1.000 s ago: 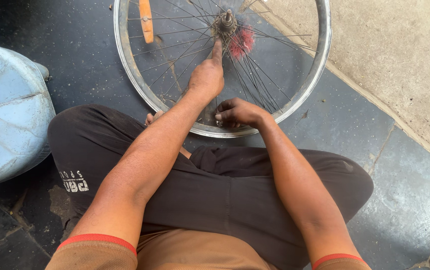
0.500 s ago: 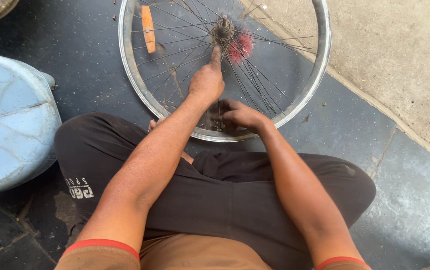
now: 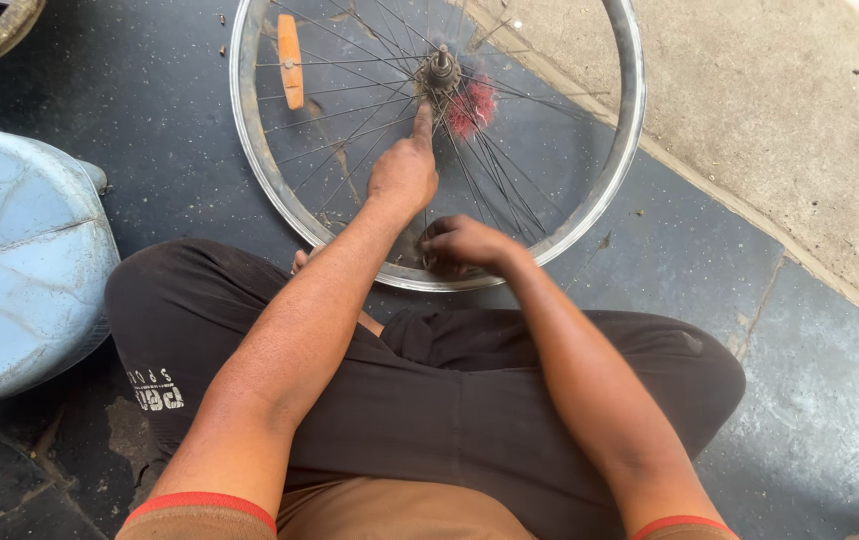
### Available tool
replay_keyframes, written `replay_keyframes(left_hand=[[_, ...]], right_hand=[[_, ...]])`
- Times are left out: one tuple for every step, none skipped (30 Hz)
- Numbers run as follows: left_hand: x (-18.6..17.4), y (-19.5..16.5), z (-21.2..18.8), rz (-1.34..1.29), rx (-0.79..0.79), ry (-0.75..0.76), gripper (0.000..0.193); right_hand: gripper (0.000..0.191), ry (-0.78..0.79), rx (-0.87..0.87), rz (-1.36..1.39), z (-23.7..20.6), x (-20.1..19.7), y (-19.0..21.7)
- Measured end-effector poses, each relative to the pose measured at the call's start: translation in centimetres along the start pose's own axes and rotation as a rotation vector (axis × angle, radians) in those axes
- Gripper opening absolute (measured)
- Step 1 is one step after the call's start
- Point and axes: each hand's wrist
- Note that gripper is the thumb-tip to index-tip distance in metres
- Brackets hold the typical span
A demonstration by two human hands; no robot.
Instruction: The person sits on the ground with a bicycle wheel laid flat and works on the spokes near the hub, holding the rim with one hand while turning a small tool on the spoke nipples with the other, repositioning around the wheel as they adjust the spokes.
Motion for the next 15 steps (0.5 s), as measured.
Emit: replay_keyframes(left_hand=[[-0.1,0.0,0.0,0.011,-0.008,0.008,0.092],[-0.1,0.0,-0.1,0.006,-0.004,-0.001,0.091],[-0.1,-0.1,-0.2,-0.001,0.001,-0.008,0.091],[0.0,-0.3,-0.3,-0.008,0.007,-0.016,0.090],[0.1,-0.5,-0.4,-0.028,0.022,-0.018,0.093],[0.2,-0.6,-0.5,-0.047,0.038,-0.021,0.095],[0.3,-0.8,-0.6,-0.065,0.052,-0.021,0.098],[0.3,-0.9,-0.7,-0.064,0.046,-0.011,0.098],[0.4,-1.0,-0.7,-0.063,0.042,-0.001,0.097],[0.4,-1.1,-0.7,-0.063,0.038,0.008,0.096],[0.3,-1.2,-0.7,-0.060,0.040,0.009,0.097],[0.3,-1.2,-0.7,-0.056,0.042,0.009,0.099],[0.2,-1.3,-0.7,-0.052,0.041,0.010,0.101],[0.2,-1.3,-0.7,-0.055,0.037,0.023,0.102],[0.1,-1.4,-0.6,-0.060,0.033,0.034,0.103]], right_hand=[[0.042,0.095,0.023,0.131,0.0,-0.5,-0.1],[0.043,0.092,0.023,0.100,0.1,-0.7,-0.2],[0.043,0.090,0.024,0.070,0.1,-0.9,-0.3],[0.044,0.085,0.025,0.038,0.2,-0.9,-0.3],[0.046,0.027,-0.010,-0.093,0.2,-0.8,-0.2],[0.048,-0.032,-0.047,-0.224,0.2,-0.5,0.0],[0.050,-0.090,-0.083,-0.352,0.2,-0.1,0.3],[0.051,-0.112,-0.084,-0.378,0.0,0.2,0.6],[0.052,-0.136,-0.085,-0.403,-0.3,0.4,0.9],[0.053,-0.160,-0.086,-0.429,-0.6,0.6,1.3],[0.054,-0.195,-0.075,-0.503,-1.0,0.8,1.8],[0.054,-0.230,-0.065,-0.576,-1.3,1.1,2.2],[0.055,-0.263,-0.054,-0.649,-1.6,1.4,2.5],[0.054,-0.268,-0.009,-0.661,-1.8,1.6,2.8],[0.054,-0.273,0.037,-0.675,-1.9,1.8,2.9]])
Point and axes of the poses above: each hand's wrist, its own z-axis towards the middle knuckle, its own x-axis out of the palm, y = z × x, and after that the axes turned 1 degree about -x, right-handed
